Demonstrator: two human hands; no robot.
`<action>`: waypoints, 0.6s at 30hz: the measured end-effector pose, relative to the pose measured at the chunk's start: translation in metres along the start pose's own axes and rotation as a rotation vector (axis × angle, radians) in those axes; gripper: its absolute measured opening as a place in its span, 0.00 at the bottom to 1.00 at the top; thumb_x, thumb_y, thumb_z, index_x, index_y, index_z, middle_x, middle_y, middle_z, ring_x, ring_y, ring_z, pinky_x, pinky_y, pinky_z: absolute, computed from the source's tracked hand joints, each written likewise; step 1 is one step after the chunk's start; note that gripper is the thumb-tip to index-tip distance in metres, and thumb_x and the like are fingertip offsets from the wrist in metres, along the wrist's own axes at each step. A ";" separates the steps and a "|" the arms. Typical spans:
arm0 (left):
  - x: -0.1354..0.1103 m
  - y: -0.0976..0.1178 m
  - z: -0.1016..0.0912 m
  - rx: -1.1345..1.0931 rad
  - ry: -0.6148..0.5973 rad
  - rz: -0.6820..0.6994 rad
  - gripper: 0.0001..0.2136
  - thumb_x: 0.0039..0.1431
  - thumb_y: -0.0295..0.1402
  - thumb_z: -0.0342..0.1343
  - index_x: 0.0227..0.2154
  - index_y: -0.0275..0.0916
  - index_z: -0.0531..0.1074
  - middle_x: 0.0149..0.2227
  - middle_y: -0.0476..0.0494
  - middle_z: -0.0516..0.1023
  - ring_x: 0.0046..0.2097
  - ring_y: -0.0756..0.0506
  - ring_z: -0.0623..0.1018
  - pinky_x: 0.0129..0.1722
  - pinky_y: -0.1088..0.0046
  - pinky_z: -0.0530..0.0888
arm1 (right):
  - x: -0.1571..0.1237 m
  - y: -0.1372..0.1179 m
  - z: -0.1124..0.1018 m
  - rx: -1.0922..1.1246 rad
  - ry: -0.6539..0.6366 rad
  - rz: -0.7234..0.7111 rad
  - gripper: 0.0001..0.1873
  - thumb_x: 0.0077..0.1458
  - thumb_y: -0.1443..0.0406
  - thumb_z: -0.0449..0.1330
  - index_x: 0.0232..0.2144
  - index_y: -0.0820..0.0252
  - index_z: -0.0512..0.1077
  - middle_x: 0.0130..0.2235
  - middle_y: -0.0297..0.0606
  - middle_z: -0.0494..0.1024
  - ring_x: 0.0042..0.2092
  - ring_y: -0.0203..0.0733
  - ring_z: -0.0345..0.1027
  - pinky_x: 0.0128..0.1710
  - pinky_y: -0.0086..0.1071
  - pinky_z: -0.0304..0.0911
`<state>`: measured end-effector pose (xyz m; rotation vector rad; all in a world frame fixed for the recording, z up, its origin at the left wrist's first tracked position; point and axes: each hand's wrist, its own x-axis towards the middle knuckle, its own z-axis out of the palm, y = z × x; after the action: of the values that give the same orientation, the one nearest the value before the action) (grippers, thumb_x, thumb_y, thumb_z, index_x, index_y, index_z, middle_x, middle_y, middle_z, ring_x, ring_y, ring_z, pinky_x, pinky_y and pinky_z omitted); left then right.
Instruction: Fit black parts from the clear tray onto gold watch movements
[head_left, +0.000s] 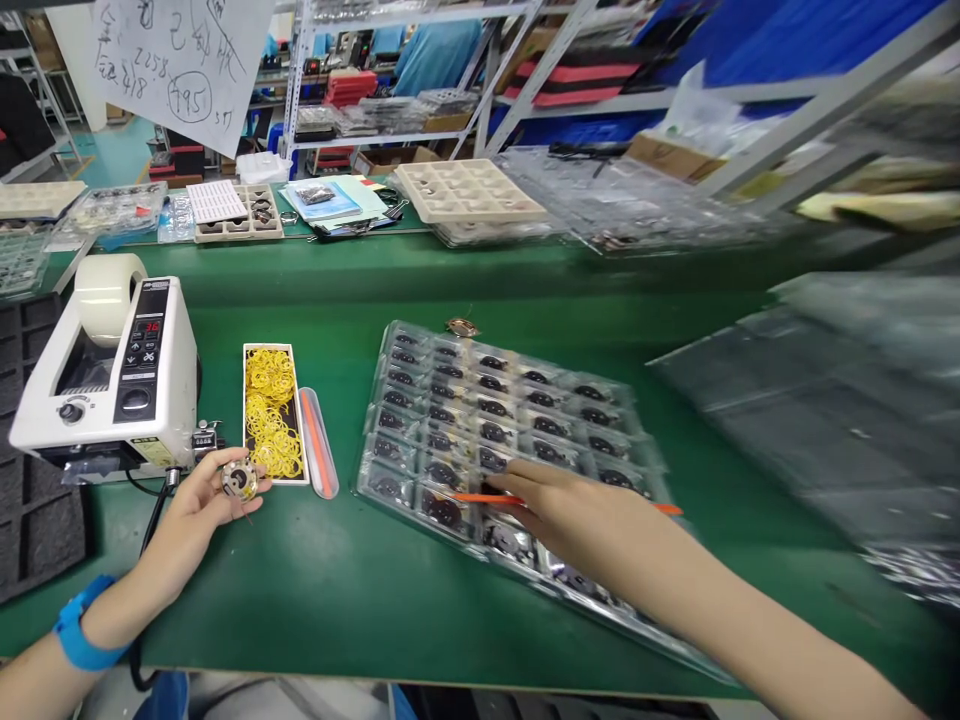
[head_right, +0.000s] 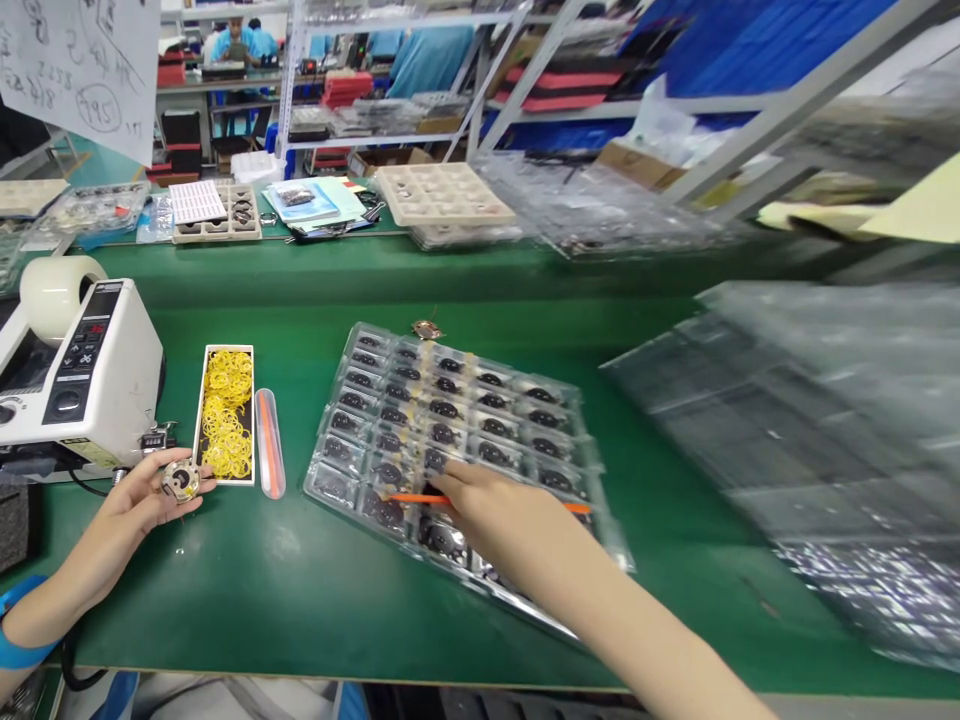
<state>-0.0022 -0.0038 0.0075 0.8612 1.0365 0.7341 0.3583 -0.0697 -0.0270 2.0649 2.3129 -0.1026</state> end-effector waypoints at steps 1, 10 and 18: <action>0.000 0.000 0.000 0.006 -0.003 0.003 0.17 0.49 0.27 0.58 0.44 0.40 0.72 0.42 0.44 0.82 0.50 0.39 0.79 0.54 0.57 0.72 | 0.000 0.002 -0.001 0.003 -0.007 -0.013 0.12 0.49 0.77 0.56 0.25 0.57 0.73 0.30 0.41 0.77 0.25 0.42 0.72 0.19 0.31 0.56; -0.001 -0.001 -0.002 0.054 -0.031 0.035 0.16 0.50 0.28 0.59 0.44 0.42 0.73 0.44 0.43 0.81 0.50 0.39 0.79 0.54 0.57 0.73 | 0.001 0.007 0.002 0.043 -0.032 -0.040 0.11 0.49 0.75 0.56 0.22 0.57 0.72 0.28 0.41 0.76 0.24 0.41 0.70 0.19 0.31 0.54; -0.004 -0.006 -0.003 0.006 -0.140 0.075 0.16 0.56 0.34 0.59 0.48 0.44 0.71 0.50 0.42 0.77 0.53 0.39 0.77 0.55 0.57 0.72 | 0.009 -0.008 -0.011 0.251 0.109 -0.055 0.10 0.57 0.65 0.53 0.28 0.55 0.73 0.27 0.37 0.75 0.21 0.39 0.66 0.19 0.31 0.56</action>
<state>-0.0051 -0.0090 0.0031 0.9475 0.8858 0.7234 0.3497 -0.0611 -0.0169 2.1675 2.5390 -0.3051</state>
